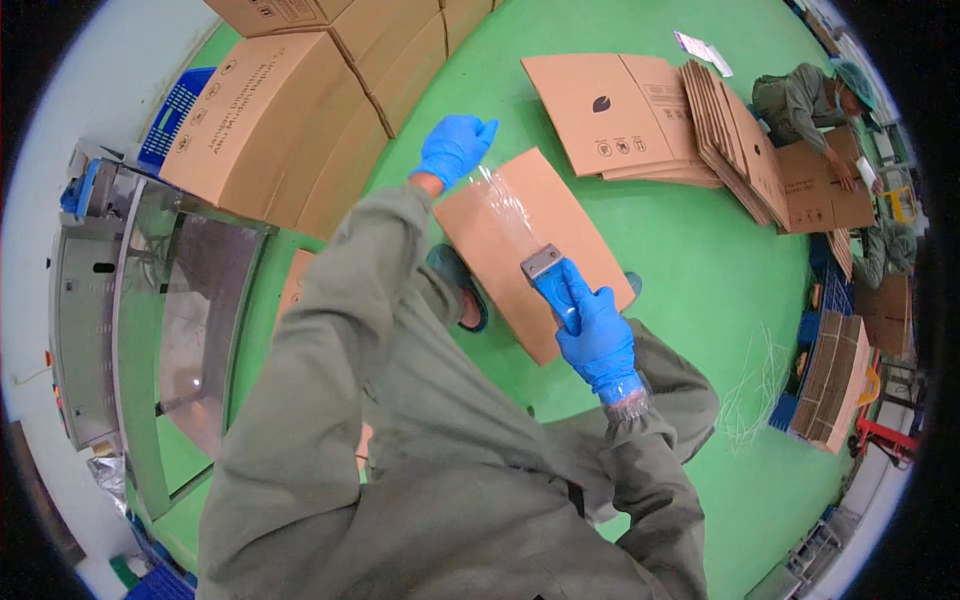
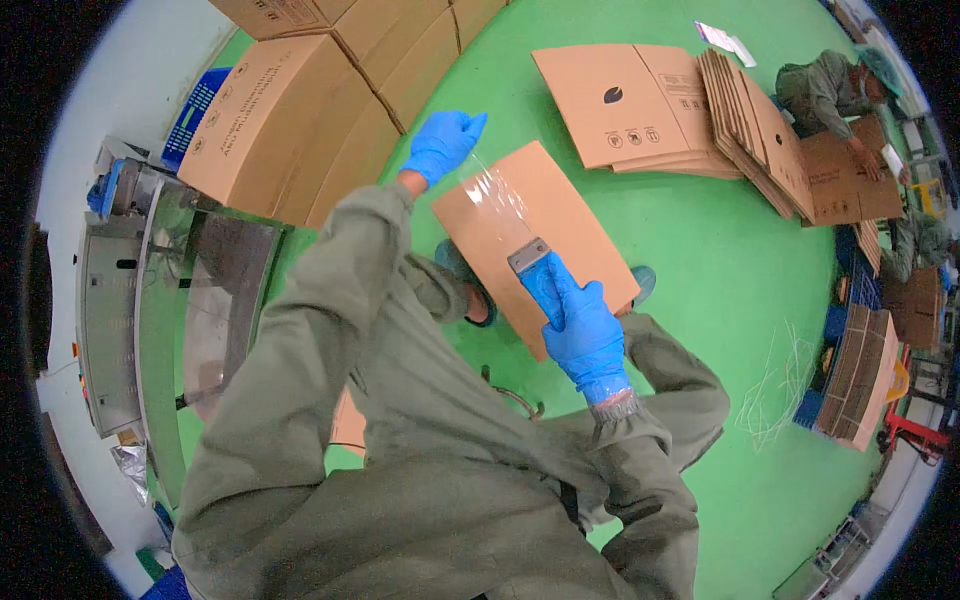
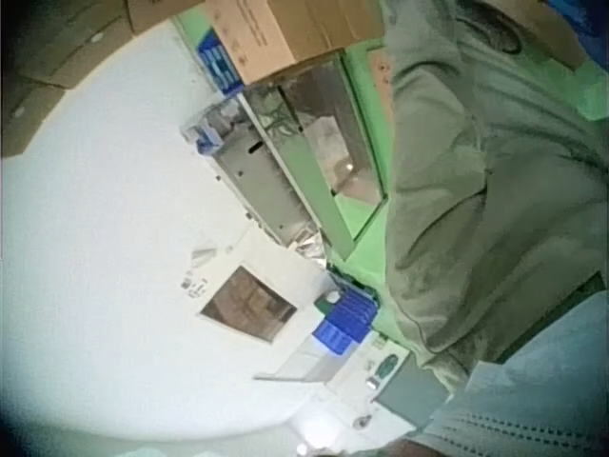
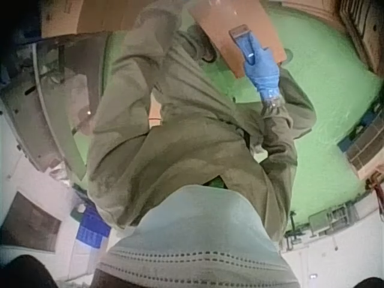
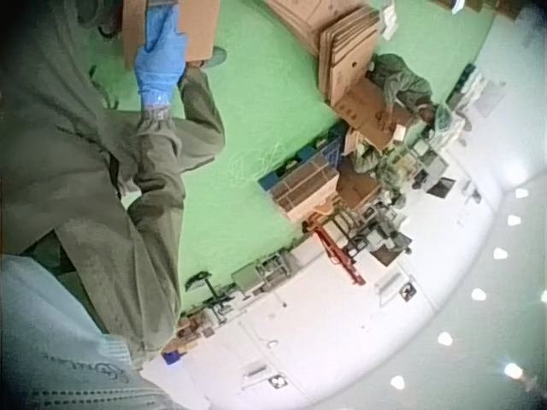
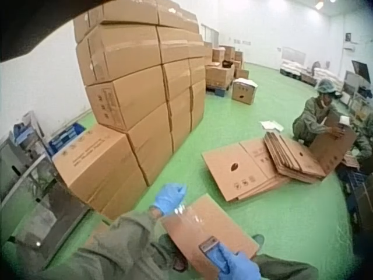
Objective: Assemble and tape together cardboard boxes.
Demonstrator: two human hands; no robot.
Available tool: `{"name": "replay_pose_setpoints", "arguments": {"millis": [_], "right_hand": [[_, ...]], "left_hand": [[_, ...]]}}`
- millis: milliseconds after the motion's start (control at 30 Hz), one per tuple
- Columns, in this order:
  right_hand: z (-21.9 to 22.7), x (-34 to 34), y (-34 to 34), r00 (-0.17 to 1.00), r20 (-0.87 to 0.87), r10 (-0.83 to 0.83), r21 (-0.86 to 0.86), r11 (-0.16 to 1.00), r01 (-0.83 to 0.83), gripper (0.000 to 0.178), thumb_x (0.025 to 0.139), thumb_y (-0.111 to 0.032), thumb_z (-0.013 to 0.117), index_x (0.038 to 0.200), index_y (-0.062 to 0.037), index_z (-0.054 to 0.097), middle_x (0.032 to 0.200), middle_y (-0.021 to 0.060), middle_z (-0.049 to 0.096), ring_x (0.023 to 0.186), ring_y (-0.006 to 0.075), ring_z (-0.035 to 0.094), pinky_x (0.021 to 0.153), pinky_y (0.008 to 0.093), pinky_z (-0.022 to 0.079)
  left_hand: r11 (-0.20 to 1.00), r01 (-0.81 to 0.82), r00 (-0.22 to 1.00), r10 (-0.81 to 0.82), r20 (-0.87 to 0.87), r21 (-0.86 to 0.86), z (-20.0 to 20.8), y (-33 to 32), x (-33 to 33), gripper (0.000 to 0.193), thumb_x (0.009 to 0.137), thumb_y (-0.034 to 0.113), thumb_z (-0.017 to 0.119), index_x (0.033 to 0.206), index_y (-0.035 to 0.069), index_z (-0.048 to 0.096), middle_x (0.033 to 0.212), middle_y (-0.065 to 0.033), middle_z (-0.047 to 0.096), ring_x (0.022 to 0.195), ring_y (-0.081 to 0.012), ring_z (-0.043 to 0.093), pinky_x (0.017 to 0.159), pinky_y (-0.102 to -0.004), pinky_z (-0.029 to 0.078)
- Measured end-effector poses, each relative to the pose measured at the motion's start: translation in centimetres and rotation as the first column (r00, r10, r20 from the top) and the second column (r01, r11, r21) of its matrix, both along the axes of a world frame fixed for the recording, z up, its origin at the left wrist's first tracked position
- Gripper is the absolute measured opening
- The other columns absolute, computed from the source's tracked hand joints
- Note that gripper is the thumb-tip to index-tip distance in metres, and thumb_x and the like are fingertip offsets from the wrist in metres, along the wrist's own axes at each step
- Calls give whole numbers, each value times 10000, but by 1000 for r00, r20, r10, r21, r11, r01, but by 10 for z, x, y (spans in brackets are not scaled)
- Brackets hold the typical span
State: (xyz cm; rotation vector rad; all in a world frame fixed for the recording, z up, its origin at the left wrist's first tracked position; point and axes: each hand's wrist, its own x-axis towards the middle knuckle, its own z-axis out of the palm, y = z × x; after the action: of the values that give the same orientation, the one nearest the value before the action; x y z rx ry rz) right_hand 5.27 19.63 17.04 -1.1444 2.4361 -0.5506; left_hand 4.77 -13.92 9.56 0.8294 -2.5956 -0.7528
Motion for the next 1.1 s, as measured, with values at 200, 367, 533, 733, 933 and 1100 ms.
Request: {"name": "replay_pose_setpoints", "arguments": {"millis": [200,367,533,733,933,1100], "right_hand": [[-26,-48,-103,999,12,40,144,989,-41,740,710,-135,613,1401,-243,369,956,217,515,775,410,601,662,491,510],[-67,-75,-153,996,30,83,319,943,-89,677,725,-156,622,1361,-235,401,946,217,532,783,413,613,666,497,515],[-62,-70,-179,979,126,158,413,889,-197,704,718,-140,638,1366,-222,375,960,226,536,787,410,623,648,489,521],[-66,-82,-163,990,94,106,452,881,-137,668,698,-120,649,1316,-191,403,954,245,549,788,428,619,631,494,517],[-85,-88,-155,975,101,197,265,939,-217,580,686,-127,625,1243,-171,470,870,187,637,821,411,617,633,488,509],[-78,-89,-177,954,115,276,414,860,-299,559,664,-171,653,1202,-175,504,849,173,649,779,387,634,619,492,507]], "left_hand": [[998,28,978,-16,209,-56,-67,-101,-45,503,898,464,471,719,39,671,780,-222,632,723,-422,592,670,-501,480],[989,141,936,-150,318,54,-183,-105,-60,504,887,465,493,707,26,662,789,-227,627,719,-425,590,665,-501,473],[828,492,731,-561,390,269,-305,-68,-27,478,879,474,477,962,35,648,893,-220,652,803,-399,618,734,-491,486],[962,46,798,-198,569,269,-266,-34,-47,762,885,620,374,1110,-74,593,1224,-268,559,1158,-421,518,997,-458,385],[674,-131,912,-206,355,727,-177,-44,-40,817,894,665,310,1230,-41,547,1235,-294,536,1112,-424,535,970,-458,393],[967,-101,832,-48,552,236,-118,20,-35,807,881,687,291,958,-7,697,1017,-297,625,996,-426,605,861,-476,472]]}}
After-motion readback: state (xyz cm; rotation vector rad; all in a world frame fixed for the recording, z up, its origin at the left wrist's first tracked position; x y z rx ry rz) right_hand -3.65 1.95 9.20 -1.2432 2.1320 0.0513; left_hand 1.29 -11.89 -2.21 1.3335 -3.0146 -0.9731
